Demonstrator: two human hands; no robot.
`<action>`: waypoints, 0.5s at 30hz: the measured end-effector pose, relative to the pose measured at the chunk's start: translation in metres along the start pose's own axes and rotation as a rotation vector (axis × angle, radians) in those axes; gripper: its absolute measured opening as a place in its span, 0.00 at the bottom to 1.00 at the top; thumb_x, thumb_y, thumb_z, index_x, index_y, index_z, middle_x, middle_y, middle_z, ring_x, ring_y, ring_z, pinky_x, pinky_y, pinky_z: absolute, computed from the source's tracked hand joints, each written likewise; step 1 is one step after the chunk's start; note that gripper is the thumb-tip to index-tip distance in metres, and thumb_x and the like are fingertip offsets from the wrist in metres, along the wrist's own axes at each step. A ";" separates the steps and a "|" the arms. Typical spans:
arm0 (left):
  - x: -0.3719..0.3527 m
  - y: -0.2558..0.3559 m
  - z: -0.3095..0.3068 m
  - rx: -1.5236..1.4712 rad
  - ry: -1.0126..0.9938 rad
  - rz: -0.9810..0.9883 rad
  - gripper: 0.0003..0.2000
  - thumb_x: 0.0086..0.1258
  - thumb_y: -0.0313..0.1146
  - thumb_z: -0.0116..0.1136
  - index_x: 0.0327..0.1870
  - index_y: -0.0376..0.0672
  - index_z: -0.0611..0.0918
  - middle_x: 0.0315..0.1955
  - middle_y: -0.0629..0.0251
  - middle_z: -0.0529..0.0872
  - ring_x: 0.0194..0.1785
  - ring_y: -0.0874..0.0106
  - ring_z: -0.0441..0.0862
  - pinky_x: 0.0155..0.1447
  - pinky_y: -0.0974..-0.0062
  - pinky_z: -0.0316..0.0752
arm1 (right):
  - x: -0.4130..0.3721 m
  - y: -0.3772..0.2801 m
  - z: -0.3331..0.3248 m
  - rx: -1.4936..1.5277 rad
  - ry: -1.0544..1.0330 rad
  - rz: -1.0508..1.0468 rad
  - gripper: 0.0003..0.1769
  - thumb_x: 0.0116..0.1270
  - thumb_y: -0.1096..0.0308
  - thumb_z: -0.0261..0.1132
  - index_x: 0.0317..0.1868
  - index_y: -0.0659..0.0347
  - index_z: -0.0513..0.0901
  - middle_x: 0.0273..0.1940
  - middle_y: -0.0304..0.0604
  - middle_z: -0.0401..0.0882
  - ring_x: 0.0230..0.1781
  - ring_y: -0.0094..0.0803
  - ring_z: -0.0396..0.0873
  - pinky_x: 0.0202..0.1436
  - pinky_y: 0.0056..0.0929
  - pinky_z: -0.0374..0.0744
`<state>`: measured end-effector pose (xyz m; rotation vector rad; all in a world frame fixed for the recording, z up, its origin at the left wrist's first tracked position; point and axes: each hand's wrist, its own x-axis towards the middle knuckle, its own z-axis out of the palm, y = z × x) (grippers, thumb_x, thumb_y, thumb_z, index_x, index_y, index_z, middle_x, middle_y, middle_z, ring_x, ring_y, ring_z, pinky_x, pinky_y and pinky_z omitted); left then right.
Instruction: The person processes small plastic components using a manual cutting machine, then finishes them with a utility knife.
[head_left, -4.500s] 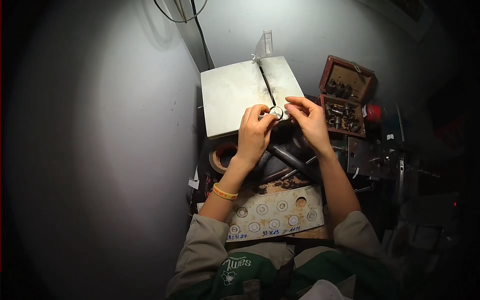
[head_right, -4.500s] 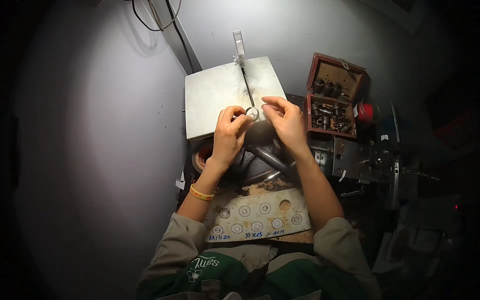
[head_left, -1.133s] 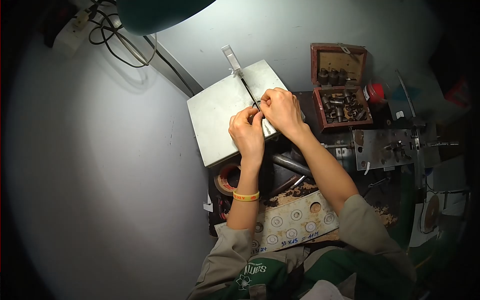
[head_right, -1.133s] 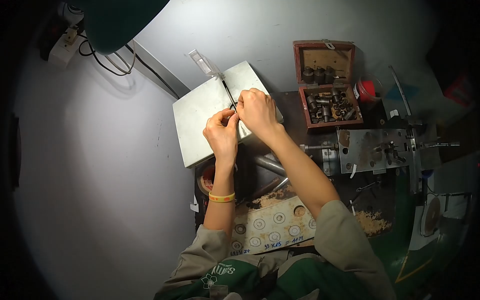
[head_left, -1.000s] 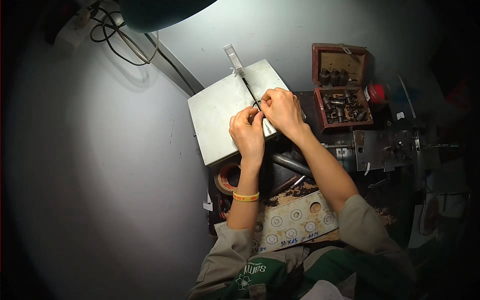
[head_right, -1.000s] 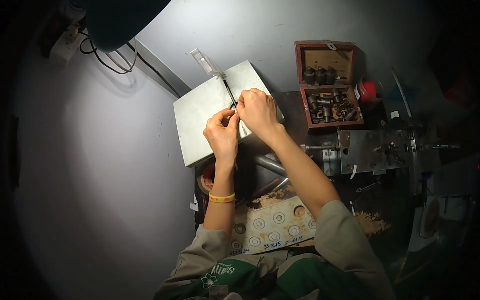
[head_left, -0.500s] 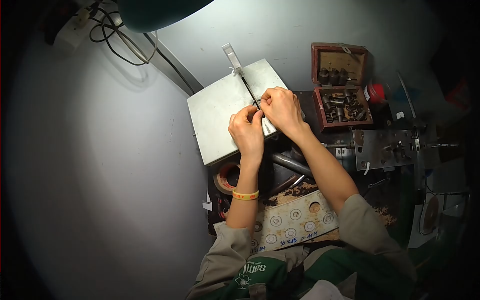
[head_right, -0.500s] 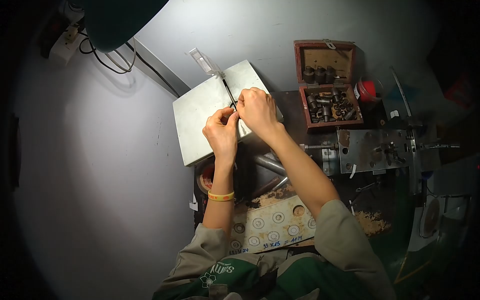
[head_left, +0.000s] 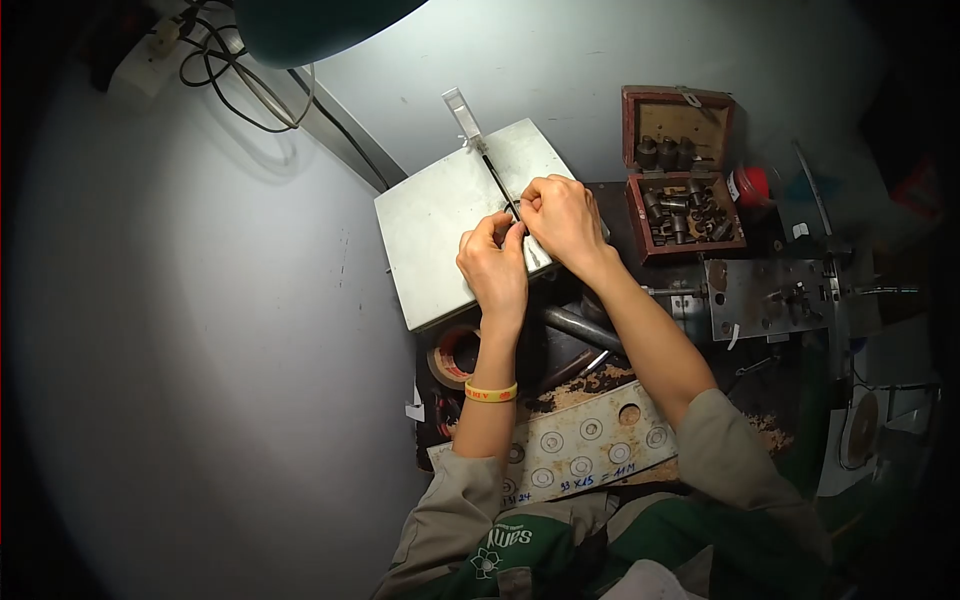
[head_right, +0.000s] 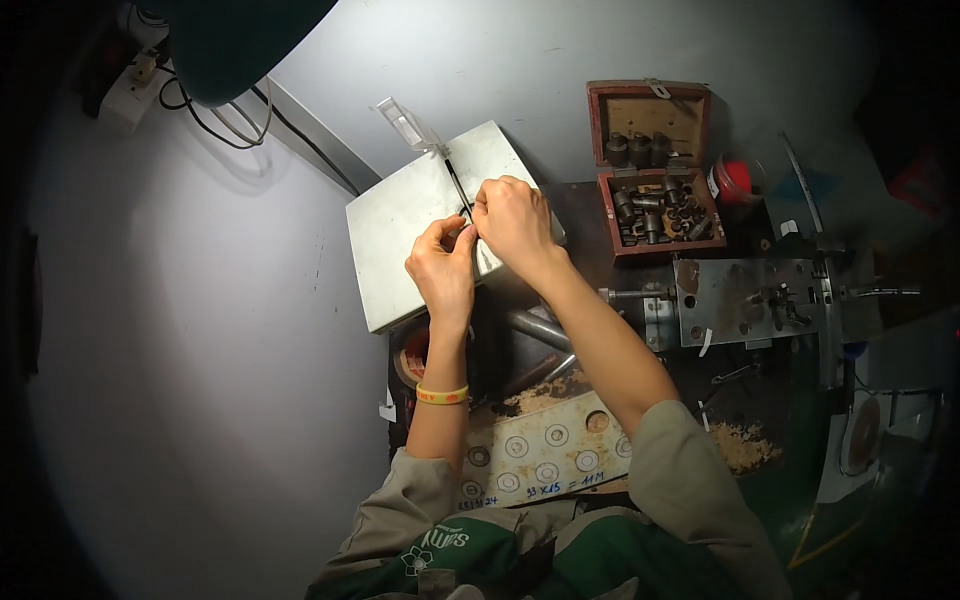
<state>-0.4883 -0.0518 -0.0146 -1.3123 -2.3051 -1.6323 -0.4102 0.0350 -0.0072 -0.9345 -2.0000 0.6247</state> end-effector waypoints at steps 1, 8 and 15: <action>0.001 0.000 0.001 0.003 -0.002 -0.004 0.08 0.57 0.23 0.69 0.38 0.32 0.87 0.27 0.56 0.88 0.28 0.73 0.83 0.37 0.75 0.77 | 0.000 0.001 0.000 0.004 -0.003 0.001 0.05 0.55 0.75 0.63 0.27 0.69 0.83 0.30 0.57 0.83 0.31 0.51 0.83 0.37 0.44 0.81; 0.001 0.000 0.002 -0.039 -0.006 -0.039 0.09 0.57 0.24 0.69 0.38 0.33 0.87 0.27 0.56 0.87 0.27 0.72 0.83 0.37 0.74 0.77 | 0.001 0.002 0.000 0.008 0.002 -0.007 0.05 0.55 0.75 0.63 0.27 0.69 0.83 0.30 0.56 0.83 0.31 0.51 0.83 0.37 0.44 0.81; -0.002 -0.001 0.000 0.083 -0.036 0.113 0.08 0.56 0.25 0.69 0.36 0.36 0.85 0.35 0.58 0.85 0.40 0.60 0.77 0.48 0.65 0.72 | 0.002 0.004 0.001 0.001 -0.021 -0.021 0.05 0.56 0.74 0.64 0.27 0.68 0.84 0.30 0.55 0.83 0.31 0.51 0.83 0.37 0.43 0.81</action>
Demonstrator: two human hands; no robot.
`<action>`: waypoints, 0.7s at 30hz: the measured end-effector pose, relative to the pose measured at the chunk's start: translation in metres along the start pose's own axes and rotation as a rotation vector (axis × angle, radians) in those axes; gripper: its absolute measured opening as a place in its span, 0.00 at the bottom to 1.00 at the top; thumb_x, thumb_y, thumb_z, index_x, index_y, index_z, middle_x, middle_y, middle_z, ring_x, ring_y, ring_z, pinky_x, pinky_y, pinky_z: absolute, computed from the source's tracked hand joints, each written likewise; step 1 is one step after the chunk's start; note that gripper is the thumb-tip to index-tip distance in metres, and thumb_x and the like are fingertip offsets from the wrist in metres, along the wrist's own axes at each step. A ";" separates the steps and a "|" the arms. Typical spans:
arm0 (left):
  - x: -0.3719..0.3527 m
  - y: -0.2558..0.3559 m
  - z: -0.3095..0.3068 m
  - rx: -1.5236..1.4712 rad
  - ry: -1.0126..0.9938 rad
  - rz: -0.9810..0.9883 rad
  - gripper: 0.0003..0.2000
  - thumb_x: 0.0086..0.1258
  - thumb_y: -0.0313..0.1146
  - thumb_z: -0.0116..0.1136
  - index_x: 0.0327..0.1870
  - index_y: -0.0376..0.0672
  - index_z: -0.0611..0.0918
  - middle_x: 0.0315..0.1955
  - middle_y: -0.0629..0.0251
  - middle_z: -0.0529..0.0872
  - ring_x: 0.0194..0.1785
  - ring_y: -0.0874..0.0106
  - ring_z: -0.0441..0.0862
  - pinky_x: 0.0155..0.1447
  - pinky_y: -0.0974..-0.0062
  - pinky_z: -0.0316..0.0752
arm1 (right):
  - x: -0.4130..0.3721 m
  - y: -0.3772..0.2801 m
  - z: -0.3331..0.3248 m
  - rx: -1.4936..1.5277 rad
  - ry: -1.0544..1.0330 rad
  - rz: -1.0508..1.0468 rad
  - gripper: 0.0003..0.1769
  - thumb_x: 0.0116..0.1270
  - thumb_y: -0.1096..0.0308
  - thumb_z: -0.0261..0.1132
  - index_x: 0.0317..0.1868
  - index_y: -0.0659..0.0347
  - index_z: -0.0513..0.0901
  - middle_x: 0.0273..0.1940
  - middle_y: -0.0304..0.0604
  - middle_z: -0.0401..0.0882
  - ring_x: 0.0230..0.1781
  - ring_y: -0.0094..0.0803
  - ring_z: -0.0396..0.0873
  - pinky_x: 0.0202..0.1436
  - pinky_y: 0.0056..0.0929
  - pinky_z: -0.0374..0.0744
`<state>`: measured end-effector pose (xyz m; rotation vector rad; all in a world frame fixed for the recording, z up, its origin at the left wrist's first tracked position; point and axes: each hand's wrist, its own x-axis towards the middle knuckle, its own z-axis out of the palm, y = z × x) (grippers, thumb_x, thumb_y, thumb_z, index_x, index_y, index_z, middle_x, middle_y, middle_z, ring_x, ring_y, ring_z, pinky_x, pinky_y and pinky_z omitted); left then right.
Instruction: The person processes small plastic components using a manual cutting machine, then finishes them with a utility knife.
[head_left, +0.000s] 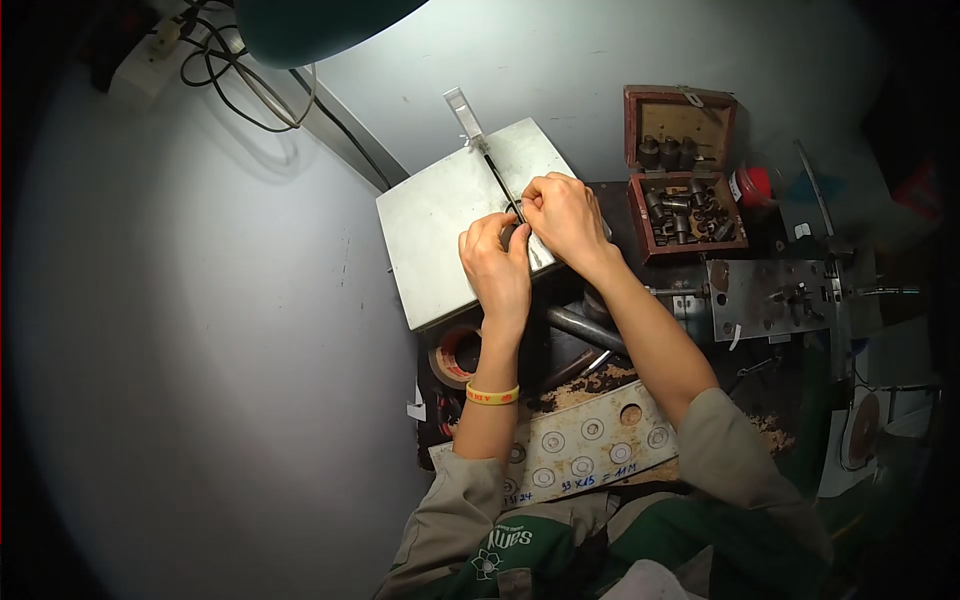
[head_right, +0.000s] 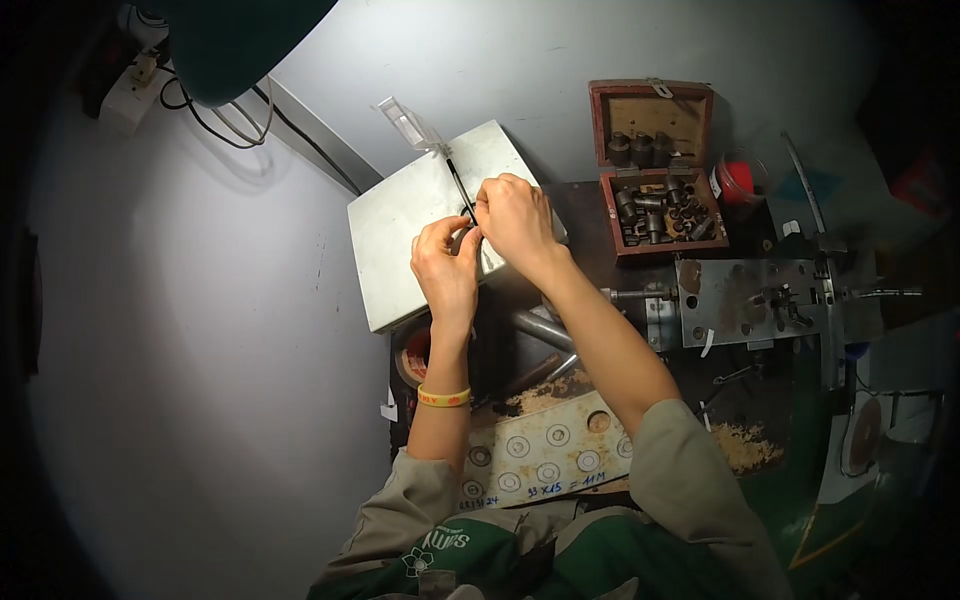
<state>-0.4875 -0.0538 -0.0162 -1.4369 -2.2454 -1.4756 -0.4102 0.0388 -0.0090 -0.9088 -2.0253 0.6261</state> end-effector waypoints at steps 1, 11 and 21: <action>-0.001 -0.001 0.000 -0.002 0.005 0.016 0.07 0.56 0.25 0.69 0.36 0.36 0.85 0.35 0.58 0.84 0.40 0.60 0.77 0.49 0.65 0.72 | 0.000 0.001 0.001 0.000 0.000 -0.008 0.05 0.56 0.74 0.64 0.27 0.68 0.84 0.30 0.55 0.83 0.31 0.51 0.83 0.37 0.43 0.81; 0.000 -0.001 0.000 0.030 0.009 0.024 0.07 0.58 0.27 0.69 0.36 0.37 0.87 0.35 0.58 0.86 0.42 0.61 0.79 0.48 0.66 0.74 | 0.001 0.002 0.000 -0.001 -0.016 0.002 0.06 0.57 0.74 0.64 0.28 0.67 0.85 0.31 0.55 0.83 0.31 0.51 0.83 0.38 0.43 0.81; 0.000 0.001 0.000 0.038 0.012 0.022 0.07 0.58 0.27 0.69 0.36 0.36 0.86 0.35 0.58 0.85 0.41 0.60 0.78 0.48 0.65 0.73 | 0.001 0.001 0.001 0.005 -0.009 0.011 0.06 0.58 0.74 0.64 0.28 0.68 0.84 0.31 0.56 0.83 0.32 0.51 0.83 0.38 0.43 0.81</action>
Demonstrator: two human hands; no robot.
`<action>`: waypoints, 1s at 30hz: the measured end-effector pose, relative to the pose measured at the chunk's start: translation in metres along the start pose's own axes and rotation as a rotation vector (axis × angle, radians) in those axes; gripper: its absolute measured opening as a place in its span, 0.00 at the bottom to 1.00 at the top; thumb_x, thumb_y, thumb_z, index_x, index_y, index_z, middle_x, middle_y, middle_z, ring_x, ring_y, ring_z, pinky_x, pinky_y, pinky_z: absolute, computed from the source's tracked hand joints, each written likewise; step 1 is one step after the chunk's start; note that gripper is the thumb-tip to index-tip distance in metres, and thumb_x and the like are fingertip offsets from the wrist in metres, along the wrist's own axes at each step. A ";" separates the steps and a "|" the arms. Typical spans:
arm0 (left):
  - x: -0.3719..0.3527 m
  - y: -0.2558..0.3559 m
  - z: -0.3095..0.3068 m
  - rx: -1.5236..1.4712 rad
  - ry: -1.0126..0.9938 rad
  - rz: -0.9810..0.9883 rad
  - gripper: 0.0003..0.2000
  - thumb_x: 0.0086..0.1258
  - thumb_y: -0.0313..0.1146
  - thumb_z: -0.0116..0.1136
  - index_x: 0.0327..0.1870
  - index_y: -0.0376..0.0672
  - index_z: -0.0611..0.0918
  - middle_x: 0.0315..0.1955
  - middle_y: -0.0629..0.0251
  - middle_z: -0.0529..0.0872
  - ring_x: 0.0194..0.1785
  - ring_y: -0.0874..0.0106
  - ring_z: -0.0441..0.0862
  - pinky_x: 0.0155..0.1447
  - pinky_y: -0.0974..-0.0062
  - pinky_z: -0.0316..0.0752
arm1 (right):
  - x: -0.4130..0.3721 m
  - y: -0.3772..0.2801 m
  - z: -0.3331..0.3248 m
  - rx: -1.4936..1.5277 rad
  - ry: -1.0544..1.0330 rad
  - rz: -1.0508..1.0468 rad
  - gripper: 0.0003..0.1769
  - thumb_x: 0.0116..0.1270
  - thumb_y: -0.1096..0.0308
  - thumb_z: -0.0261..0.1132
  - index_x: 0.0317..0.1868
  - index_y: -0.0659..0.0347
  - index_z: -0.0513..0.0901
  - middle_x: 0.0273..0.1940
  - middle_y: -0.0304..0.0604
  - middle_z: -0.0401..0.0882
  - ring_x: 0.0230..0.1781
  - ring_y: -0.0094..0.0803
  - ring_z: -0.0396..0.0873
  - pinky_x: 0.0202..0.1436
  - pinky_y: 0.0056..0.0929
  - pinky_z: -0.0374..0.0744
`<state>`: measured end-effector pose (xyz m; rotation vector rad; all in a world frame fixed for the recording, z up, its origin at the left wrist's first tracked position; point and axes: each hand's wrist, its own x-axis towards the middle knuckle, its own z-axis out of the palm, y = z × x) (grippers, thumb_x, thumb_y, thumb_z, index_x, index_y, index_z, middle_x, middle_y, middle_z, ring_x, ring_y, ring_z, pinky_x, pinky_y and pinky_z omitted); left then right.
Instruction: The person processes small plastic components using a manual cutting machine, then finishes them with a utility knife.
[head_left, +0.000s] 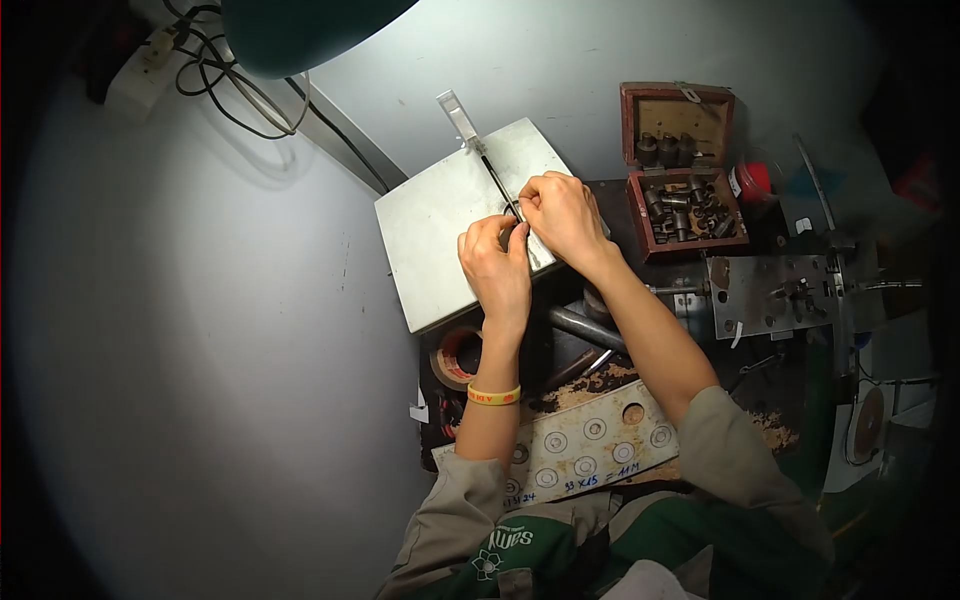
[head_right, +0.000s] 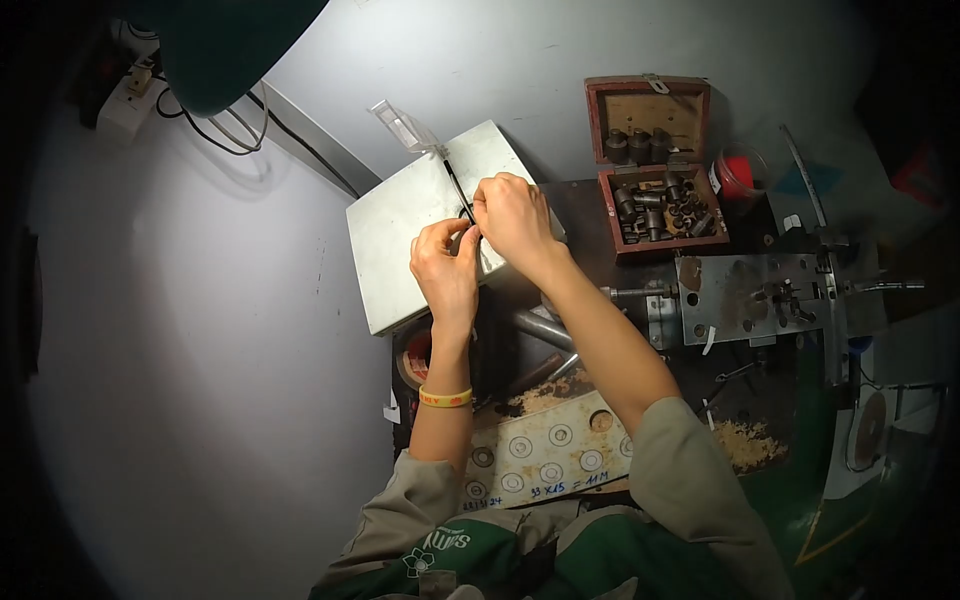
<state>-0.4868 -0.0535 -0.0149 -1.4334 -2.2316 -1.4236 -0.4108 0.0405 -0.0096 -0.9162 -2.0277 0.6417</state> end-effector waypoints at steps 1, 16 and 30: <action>0.000 0.001 0.000 -0.004 -0.001 0.004 0.07 0.58 0.27 0.68 0.35 0.36 0.85 0.35 0.58 0.85 0.41 0.60 0.77 0.49 0.65 0.72 | 0.000 0.000 0.000 -0.001 -0.001 -0.008 0.06 0.58 0.74 0.63 0.28 0.68 0.84 0.31 0.56 0.83 0.32 0.51 0.83 0.38 0.43 0.81; 0.004 -0.002 -0.001 -0.047 0.005 -0.052 0.09 0.56 0.27 0.71 0.36 0.34 0.88 0.32 0.52 0.87 0.35 0.62 0.84 0.43 0.68 0.78 | -0.002 -0.003 -0.002 -0.006 0.014 0.019 0.05 0.56 0.74 0.63 0.28 0.68 0.84 0.31 0.56 0.83 0.32 0.52 0.83 0.38 0.45 0.81; 0.003 -0.003 0.000 -0.014 0.026 0.028 0.09 0.56 0.27 0.71 0.37 0.34 0.88 0.31 0.51 0.87 0.34 0.64 0.84 0.42 0.69 0.78 | -0.003 -0.002 -0.002 -0.010 0.014 0.020 0.05 0.57 0.74 0.64 0.28 0.67 0.84 0.31 0.55 0.83 0.32 0.51 0.83 0.39 0.44 0.81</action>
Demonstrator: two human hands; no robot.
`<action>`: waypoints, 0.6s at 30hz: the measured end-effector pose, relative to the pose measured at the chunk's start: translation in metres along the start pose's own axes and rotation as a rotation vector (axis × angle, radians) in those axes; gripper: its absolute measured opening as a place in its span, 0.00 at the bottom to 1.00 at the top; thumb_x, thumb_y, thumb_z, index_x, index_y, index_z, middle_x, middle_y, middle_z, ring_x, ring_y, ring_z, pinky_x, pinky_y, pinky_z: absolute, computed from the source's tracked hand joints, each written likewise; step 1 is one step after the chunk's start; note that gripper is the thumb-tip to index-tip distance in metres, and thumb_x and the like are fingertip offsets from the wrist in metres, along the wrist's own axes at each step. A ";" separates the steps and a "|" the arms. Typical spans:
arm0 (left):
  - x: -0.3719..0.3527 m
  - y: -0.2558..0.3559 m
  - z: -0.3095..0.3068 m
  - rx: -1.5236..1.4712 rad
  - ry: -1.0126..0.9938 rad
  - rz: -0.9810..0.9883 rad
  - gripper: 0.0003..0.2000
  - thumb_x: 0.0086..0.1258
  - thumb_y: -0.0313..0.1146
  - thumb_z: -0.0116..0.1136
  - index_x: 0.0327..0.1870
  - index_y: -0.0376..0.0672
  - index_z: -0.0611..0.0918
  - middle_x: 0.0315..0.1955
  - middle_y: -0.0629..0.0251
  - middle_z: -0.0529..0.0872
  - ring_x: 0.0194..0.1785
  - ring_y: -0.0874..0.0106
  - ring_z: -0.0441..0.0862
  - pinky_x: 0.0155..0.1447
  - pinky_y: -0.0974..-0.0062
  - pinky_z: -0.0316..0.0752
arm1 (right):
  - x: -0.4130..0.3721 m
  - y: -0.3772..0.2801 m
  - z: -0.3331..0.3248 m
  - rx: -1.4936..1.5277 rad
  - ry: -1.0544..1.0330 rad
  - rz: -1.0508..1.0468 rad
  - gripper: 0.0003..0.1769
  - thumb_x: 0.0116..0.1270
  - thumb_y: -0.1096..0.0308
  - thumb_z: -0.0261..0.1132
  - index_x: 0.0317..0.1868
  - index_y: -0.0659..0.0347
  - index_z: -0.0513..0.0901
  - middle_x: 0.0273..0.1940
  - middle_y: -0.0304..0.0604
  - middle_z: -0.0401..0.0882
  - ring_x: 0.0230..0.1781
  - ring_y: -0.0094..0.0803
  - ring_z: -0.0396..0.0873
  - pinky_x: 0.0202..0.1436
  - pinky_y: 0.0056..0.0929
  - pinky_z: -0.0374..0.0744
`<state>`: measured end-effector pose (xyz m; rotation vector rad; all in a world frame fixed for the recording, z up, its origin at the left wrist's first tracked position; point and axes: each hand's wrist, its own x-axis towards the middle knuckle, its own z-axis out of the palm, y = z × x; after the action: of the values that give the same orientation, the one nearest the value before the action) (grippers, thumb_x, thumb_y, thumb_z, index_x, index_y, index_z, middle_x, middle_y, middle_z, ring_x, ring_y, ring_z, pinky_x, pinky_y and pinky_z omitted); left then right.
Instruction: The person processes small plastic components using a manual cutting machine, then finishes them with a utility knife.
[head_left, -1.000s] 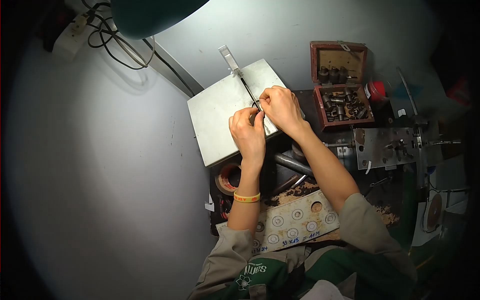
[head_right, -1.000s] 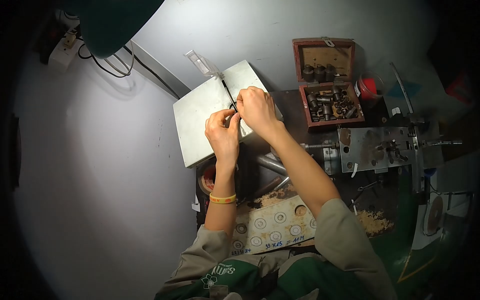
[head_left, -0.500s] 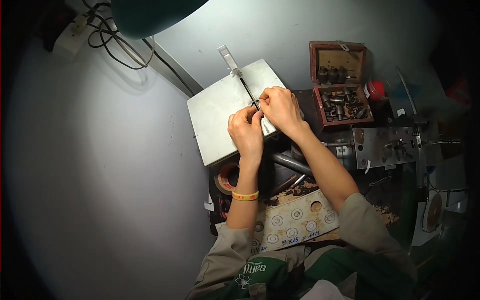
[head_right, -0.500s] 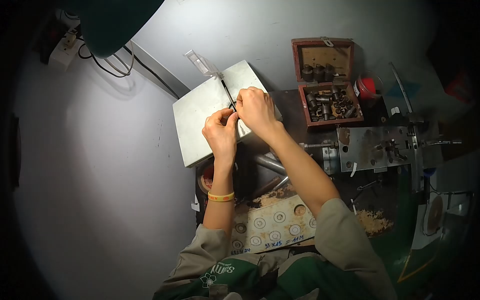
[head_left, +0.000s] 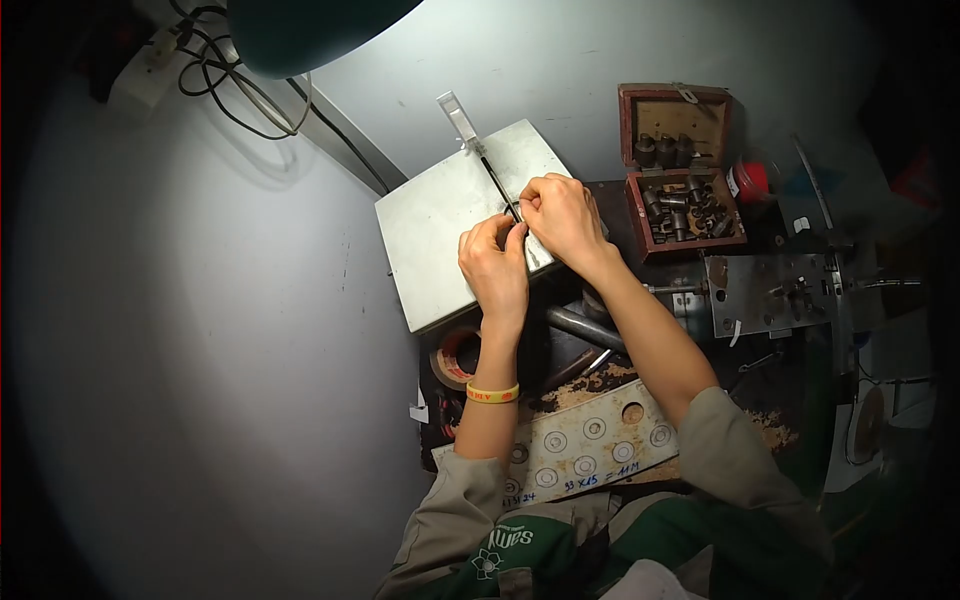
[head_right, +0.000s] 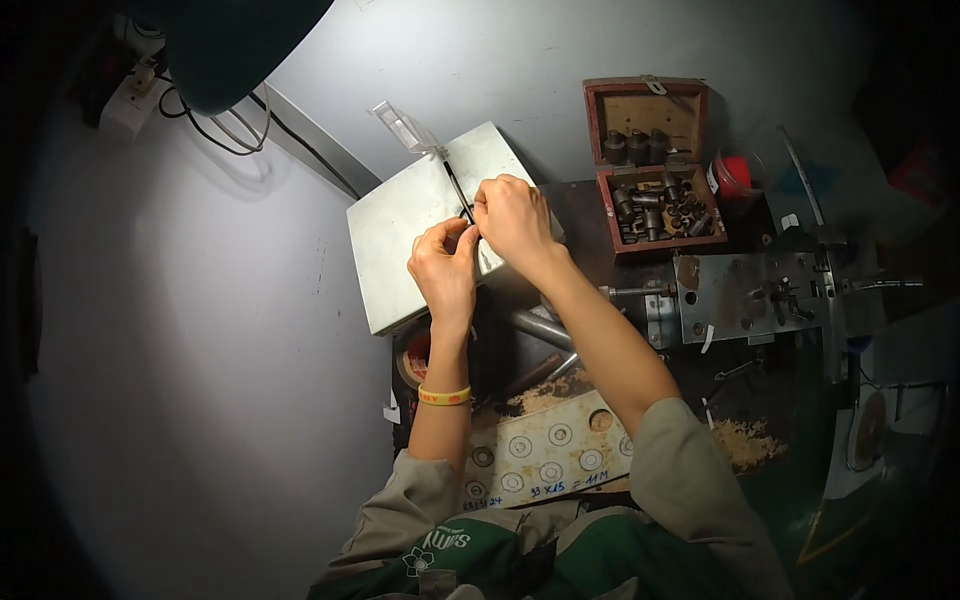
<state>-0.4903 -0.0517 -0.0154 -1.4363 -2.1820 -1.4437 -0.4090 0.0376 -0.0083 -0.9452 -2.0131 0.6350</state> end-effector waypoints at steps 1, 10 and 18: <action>0.000 0.000 0.000 -0.005 -0.001 -0.004 0.09 0.56 0.27 0.70 0.37 0.34 0.88 0.31 0.52 0.87 0.35 0.64 0.83 0.42 0.69 0.78 | 0.000 0.001 0.000 0.002 0.003 -0.007 0.05 0.57 0.74 0.64 0.28 0.67 0.84 0.31 0.55 0.83 0.32 0.51 0.83 0.39 0.44 0.81; -0.001 0.003 -0.004 -0.034 -0.030 -0.047 0.09 0.57 0.28 0.70 0.37 0.35 0.87 0.33 0.55 0.88 0.38 0.62 0.82 0.45 0.68 0.76 | 0.001 0.002 0.000 0.014 -0.004 -0.013 0.06 0.57 0.73 0.64 0.28 0.67 0.84 0.31 0.55 0.83 0.32 0.51 0.83 0.38 0.44 0.80; -0.003 0.001 -0.004 0.002 -0.029 -0.007 0.09 0.57 0.29 0.70 0.38 0.35 0.87 0.34 0.57 0.87 0.39 0.62 0.80 0.45 0.67 0.76 | 0.003 0.001 -0.001 0.022 -0.025 -0.018 0.06 0.58 0.73 0.63 0.29 0.67 0.85 0.31 0.55 0.83 0.34 0.51 0.83 0.40 0.44 0.80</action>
<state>-0.4888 -0.0568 -0.0145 -1.4593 -2.2066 -1.4315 -0.4092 0.0407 -0.0075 -0.9096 -2.0303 0.6608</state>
